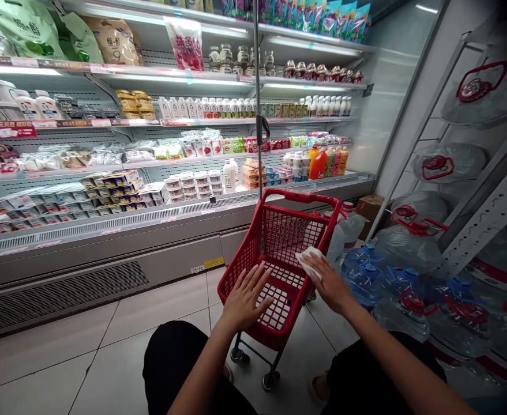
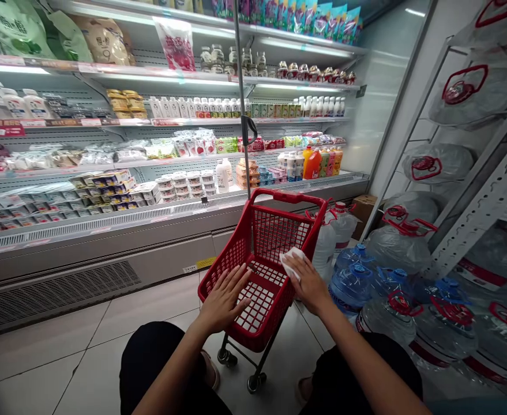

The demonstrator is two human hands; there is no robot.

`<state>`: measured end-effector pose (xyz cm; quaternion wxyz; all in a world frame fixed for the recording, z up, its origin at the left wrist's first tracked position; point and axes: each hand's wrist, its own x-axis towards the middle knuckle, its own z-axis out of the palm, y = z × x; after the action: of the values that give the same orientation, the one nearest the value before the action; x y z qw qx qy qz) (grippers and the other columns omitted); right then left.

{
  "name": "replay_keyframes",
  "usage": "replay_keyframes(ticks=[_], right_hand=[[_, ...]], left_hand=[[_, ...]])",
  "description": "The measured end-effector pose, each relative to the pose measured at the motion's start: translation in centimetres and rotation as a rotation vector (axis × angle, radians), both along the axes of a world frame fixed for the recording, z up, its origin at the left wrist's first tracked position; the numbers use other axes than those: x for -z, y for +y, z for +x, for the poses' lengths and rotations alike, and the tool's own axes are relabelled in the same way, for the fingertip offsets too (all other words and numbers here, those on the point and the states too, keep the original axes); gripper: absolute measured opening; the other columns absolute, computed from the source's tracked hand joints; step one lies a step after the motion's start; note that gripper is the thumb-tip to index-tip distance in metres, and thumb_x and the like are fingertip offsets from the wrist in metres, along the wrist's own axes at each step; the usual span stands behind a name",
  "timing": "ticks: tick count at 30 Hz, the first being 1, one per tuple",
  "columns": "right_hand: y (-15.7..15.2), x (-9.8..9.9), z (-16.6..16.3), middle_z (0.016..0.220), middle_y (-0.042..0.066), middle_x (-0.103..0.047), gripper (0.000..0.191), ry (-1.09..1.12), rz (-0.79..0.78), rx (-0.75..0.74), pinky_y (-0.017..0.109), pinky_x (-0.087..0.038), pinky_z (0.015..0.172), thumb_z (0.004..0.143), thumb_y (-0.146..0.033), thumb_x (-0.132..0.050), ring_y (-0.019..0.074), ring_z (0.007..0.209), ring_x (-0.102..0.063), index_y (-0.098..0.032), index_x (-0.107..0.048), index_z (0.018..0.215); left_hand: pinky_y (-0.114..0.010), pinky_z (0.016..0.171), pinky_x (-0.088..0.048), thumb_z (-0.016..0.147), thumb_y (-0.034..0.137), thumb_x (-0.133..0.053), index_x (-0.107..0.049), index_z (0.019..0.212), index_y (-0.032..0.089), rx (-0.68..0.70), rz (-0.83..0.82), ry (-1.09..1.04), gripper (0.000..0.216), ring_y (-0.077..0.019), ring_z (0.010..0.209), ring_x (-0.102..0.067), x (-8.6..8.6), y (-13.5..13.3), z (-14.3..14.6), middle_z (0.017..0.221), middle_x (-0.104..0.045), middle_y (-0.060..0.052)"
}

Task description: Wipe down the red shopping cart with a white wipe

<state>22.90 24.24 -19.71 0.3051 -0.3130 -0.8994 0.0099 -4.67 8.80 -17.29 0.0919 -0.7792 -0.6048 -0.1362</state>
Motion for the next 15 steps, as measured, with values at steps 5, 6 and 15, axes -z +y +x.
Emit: replay_keyframes(ticks=[5,6,15], right_hand=[[-3.3,0.7,-1.6,0.164,0.000,-0.044,0.056,0.000,0.010,-0.044,0.054,-0.035,0.125,0.110,-0.031,-0.030,0.0226,0.156,-0.031,-0.033,-0.025,0.166],[-5.0,0.9,-2.3,0.165,0.000,-0.042,0.057,-0.022,0.009,-0.096,0.053,-0.036,0.125,0.110,-0.030,-0.032,0.0226,0.156,-0.030,-0.033,-0.023,0.166],[-9.8,0.5,-8.0,0.166,0.002,-0.040,0.064,-0.171,0.102,-0.420,0.047,-0.033,0.127,0.105,-0.029,-0.045,0.0212,0.155,-0.033,-0.026,-0.025,0.166]], left_hand=[[-0.047,0.133,-0.007,0.108,0.060,-0.035,0.001,0.167,0.035,-0.016,0.068,-0.015,0.074,-0.0222,0.162,-0.014,-0.3,0.6,-1.3,0.175,-0.011,0.001],[-0.048,0.133,-0.006,0.108,0.060,-0.036,0.001,0.167,0.035,-0.037,0.087,-0.022,0.074,-0.0227,0.162,-0.014,-0.3,0.9,-1.7,0.175,-0.011,0.001],[-0.055,0.129,-0.018,0.109,0.056,-0.022,0.011,0.166,0.032,-0.297,0.157,-0.268,0.070,-0.0251,0.162,-0.010,1.5,2.5,0.9,0.176,-0.007,-0.003]])
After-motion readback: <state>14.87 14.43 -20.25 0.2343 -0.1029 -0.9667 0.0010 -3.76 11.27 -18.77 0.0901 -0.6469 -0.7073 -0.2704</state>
